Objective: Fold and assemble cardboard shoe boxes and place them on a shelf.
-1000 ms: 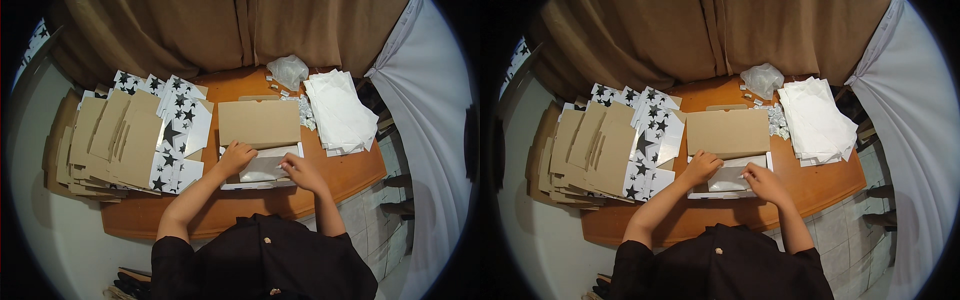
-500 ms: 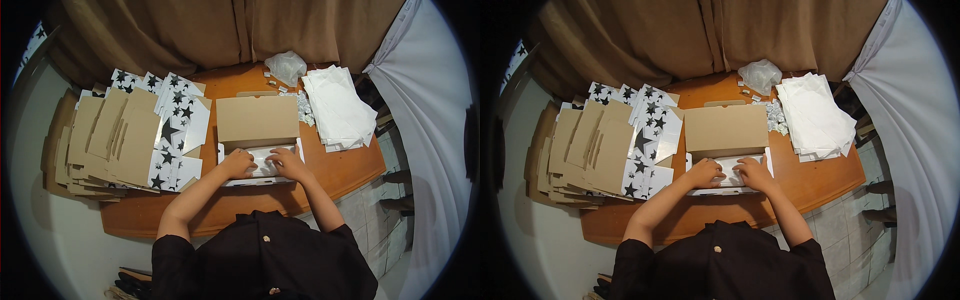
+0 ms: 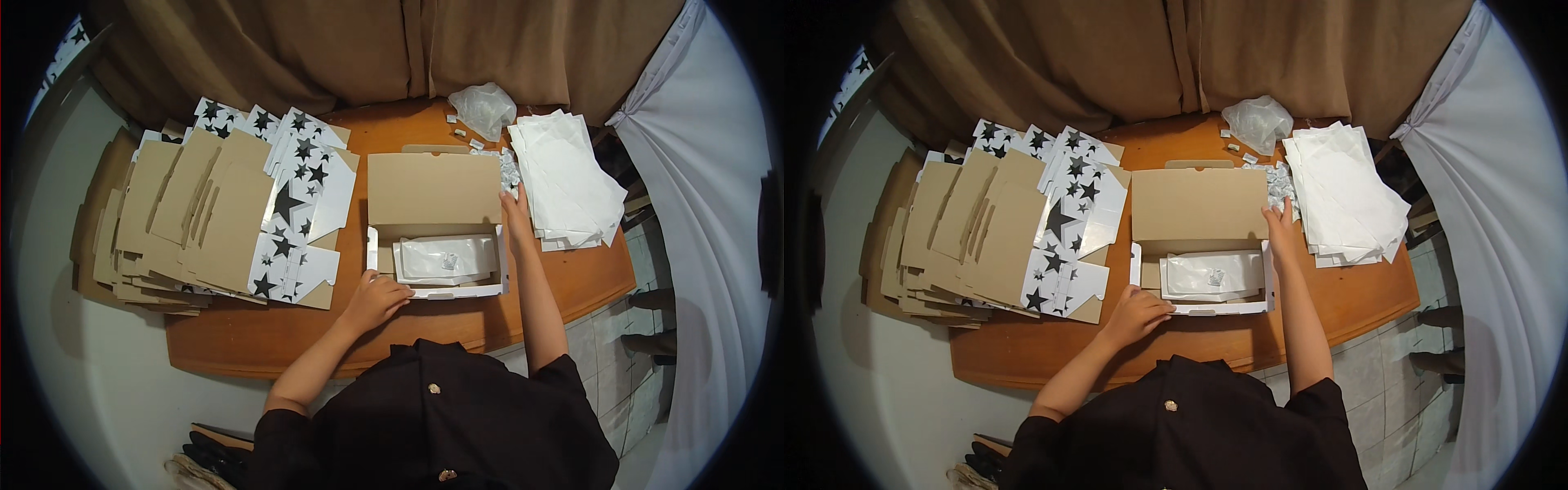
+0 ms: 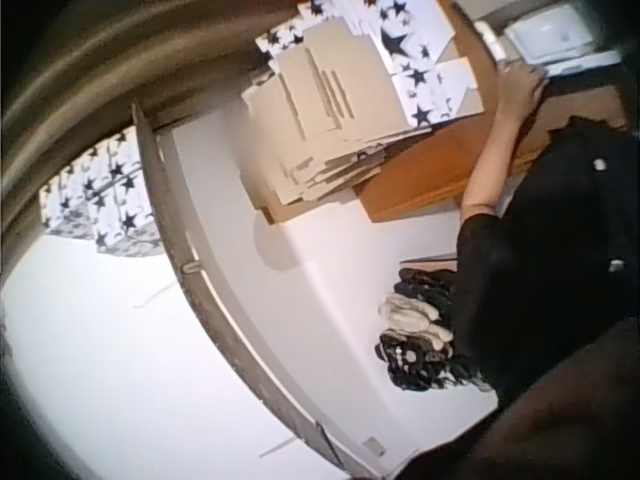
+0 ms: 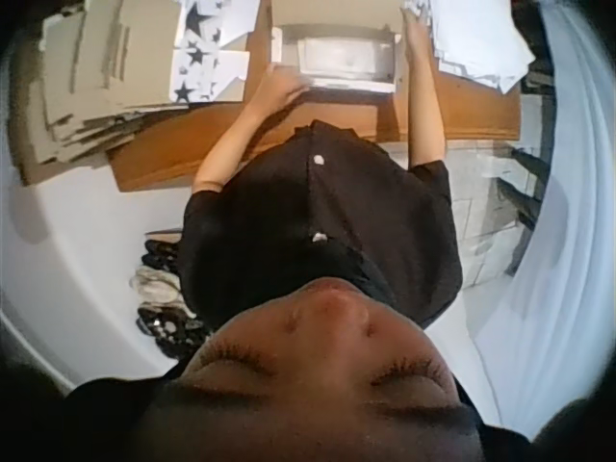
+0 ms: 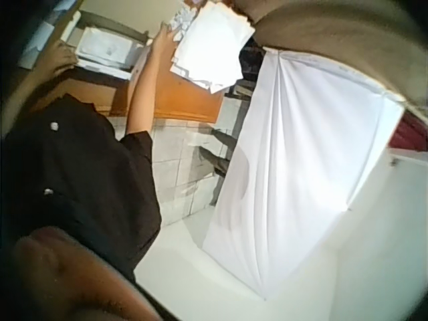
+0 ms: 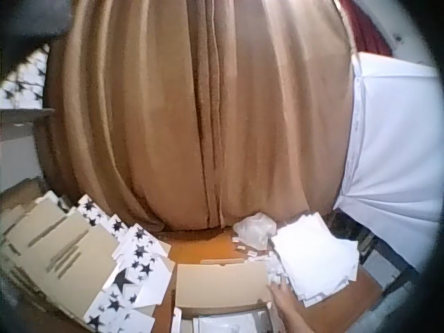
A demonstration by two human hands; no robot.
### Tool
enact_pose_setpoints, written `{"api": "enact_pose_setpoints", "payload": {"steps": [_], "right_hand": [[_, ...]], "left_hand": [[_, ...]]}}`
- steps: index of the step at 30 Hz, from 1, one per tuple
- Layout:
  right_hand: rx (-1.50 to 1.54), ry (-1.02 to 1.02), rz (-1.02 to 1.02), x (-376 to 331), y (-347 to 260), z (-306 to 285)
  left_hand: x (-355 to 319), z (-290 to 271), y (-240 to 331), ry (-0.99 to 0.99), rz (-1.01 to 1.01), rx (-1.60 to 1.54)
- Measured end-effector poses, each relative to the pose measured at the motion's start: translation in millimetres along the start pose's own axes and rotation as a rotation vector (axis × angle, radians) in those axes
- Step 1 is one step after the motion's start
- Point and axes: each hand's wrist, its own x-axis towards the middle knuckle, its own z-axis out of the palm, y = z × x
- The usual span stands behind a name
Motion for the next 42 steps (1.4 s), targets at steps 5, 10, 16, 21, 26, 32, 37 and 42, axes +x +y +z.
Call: {"api": "enact_pose_setpoints", "payload": {"steps": [5, 10, 16, 21, 26, 32, 37, 42], "right_hand": [[0.225, 0.007, -0.013, -10, -10, 3], [0.118, -0.014, -0.245, -65, -21, 15], [0.161, 0.085, -0.337, -129, -11, 14], [0.097, 0.084, -0.308, -146, 8, 0], [0.208, -0.047, -0.49, -180, 2, 1], [-0.215, 0.169, -0.417, -175, 40, -3], [-0.54, 0.158, -0.515, -176, 63, -8], [-0.56, 0.132, -0.568, -178, 60, -8]], "left_hand": [[-11, 23, 9, 0.141, -0.115, 0.045], [-20, 50, 22, 0.398, -0.21, 0.249], [-14, 54, 47, 0.344, -0.194, 0.355], [-19, 70, 43, 0.445, -0.049, 0.348], [-26, 73, 40, 0.49, 0.05, 0.394], [-38, 74, 41, 0.46, 0.04, 0.386], [-38, 67, 28, 0.711, -0.13, 0.51], [-10, 8, 35, 0.296, -0.396, 0.413]]}}
